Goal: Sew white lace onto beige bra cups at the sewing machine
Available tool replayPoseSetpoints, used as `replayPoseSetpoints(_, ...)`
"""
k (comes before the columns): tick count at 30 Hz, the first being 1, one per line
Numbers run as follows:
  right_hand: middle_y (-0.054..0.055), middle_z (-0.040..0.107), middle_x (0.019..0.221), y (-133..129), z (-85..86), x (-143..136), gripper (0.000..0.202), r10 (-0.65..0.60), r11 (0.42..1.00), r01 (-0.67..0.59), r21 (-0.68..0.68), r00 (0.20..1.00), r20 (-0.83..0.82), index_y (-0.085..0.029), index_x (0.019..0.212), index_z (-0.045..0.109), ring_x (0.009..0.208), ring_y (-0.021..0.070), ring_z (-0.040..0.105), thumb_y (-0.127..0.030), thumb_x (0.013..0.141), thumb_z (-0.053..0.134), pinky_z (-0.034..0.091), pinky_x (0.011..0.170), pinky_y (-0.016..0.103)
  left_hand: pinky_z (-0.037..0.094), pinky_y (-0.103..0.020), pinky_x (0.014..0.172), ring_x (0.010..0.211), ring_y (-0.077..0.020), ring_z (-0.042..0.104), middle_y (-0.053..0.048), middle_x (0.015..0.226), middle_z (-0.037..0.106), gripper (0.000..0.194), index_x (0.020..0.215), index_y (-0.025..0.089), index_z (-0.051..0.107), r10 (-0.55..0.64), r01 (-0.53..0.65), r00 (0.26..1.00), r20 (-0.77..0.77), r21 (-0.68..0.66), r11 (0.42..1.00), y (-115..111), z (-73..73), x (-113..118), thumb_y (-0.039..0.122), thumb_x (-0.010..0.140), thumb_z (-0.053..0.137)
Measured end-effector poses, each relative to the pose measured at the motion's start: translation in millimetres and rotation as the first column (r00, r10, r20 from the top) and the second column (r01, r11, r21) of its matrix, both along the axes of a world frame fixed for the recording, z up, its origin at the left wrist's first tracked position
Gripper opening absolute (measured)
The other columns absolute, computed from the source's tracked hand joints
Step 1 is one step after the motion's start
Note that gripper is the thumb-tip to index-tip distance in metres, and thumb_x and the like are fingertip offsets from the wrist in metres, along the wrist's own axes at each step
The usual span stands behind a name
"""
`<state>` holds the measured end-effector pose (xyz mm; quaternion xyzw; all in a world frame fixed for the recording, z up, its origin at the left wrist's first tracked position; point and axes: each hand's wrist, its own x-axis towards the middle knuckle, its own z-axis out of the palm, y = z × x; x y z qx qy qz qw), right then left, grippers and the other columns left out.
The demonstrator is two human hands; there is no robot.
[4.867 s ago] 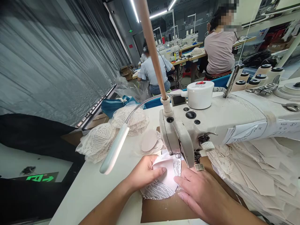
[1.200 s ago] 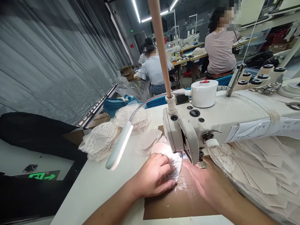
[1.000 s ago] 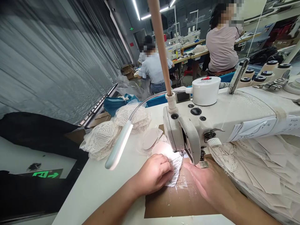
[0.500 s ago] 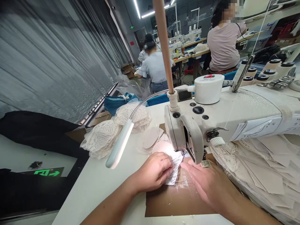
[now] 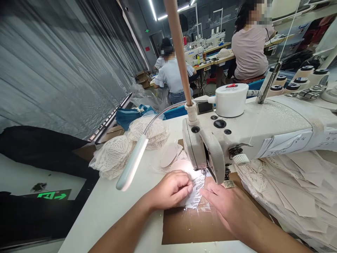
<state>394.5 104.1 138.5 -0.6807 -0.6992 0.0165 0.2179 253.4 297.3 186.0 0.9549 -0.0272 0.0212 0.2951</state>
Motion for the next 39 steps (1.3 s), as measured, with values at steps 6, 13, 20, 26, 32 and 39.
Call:
replayPoseSetpoints(6,0.006,0.059,0.090,1.1,-6.1,1.0,0.054,-0.043,0.999,0.042,0.020,0.997,0.060,-0.025,0.118,0.056,0.080,0.0213,0.055,-0.001,0.072,0.038,0.038,0.065,0.031,0.048,-0.031,0.079,0.089,-0.0202,0.059,-0.009,0.096,0.065,0.024,0.102,0.016,0.062,0.009,-0.019,0.992,0.125,0.077,0.997,-8.4,1.9,-1.7,0.031,0.093,0.045)
replayPoseSetpoints(13,0.005,0.059,0.085,-3.7,0.3,1.3,0.048,-0.068,0.996,0.061,0.066,0.993,0.102,-0.023,0.111,0.060,0.074,0.0199,0.054,-0.002,0.073,0.039,0.034,0.061,0.030,0.044,-0.039,0.092,0.113,-0.0243,0.053,-0.009,0.130,0.060,0.034,0.124,0.016,0.058,-0.106,0.061,0.986,0.128,0.314,0.948,-14.0,-5.0,0.1,0.030,0.097,0.042)
replayPoseSetpoints(20,0.003,0.057,0.077,-3.2,1.7,2.4,0.046,-0.088,0.994,0.079,0.075,0.988,0.128,-0.024,0.108,0.061,0.065,0.0177,0.051,-0.003,0.073,0.041,0.028,0.054,0.029,0.045,-0.039,0.090,0.112,-0.0237,0.055,-0.010,0.132,0.060,0.037,0.126,0.015,0.059,-0.091,0.038,0.987,0.132,0.358,0.933,-18.5,-12.8,0.3,0.031,0.098,0.039)
replayPoseSetpoints(26,0.003,0.060,0.083,3.1,-0.1,2.8,0.045,-0.158,0.983,0.135,0.128,0.970,0.186,-0.023,0.113,0.060,0.050,0.0136,0.044,-0.004,0.079,0.036,0.024,0.051,0.030,0.045,-0.043,0.092,0.109,-0.0266,0.055,-0.010,0.137,0.056,0.042,0.131,0.013,0.054,-0.027,-0.021,0.991,0.134,0.341,0.940,-20.8,-14.8,2.7,0.033,0.098,0.040)
replayPoseSetpoints(32,0.003,0.061,0.085,2.8,7.6,2.5,0.045,-0.182,0.982,0.163,0.096,0.953,0.242,-0.021,0.116,0.058,0.048,0.0133,0.041,-0.004,0.081,0.036,0.023,0.052,0.031,0.044,-0.045,0.092,0.110,-0.0290,0.053,-0.012,0.137,0.055,0.042,0.130,0.013,0.054,-0.027,-0.019,0.990,0.140,0.316,0.949,-21.0,-12.8,0.9,0.033,0.097,0.040)
replayPoseSetpoints(39,0.001,0.055,0.080,-9.1,4.6,5.4,0.041,-0.004,1.000,0.005,-0.029,0.998,0.059,-0.027,0.110,0.059,0.069,0.0186,0.051,-0.004,0.081,0.041,0.026,0.059,0.031,0.041,-0.042,0.095,0.112,-0.0262,0.053,-0.012,0.129,0.060,0.035,0.121,0.014,0.059,-0.083,0.046,0.985,0.151,0.233,0.971,-16.8,-9.9,-4.0,0.031,0.095,0.044)
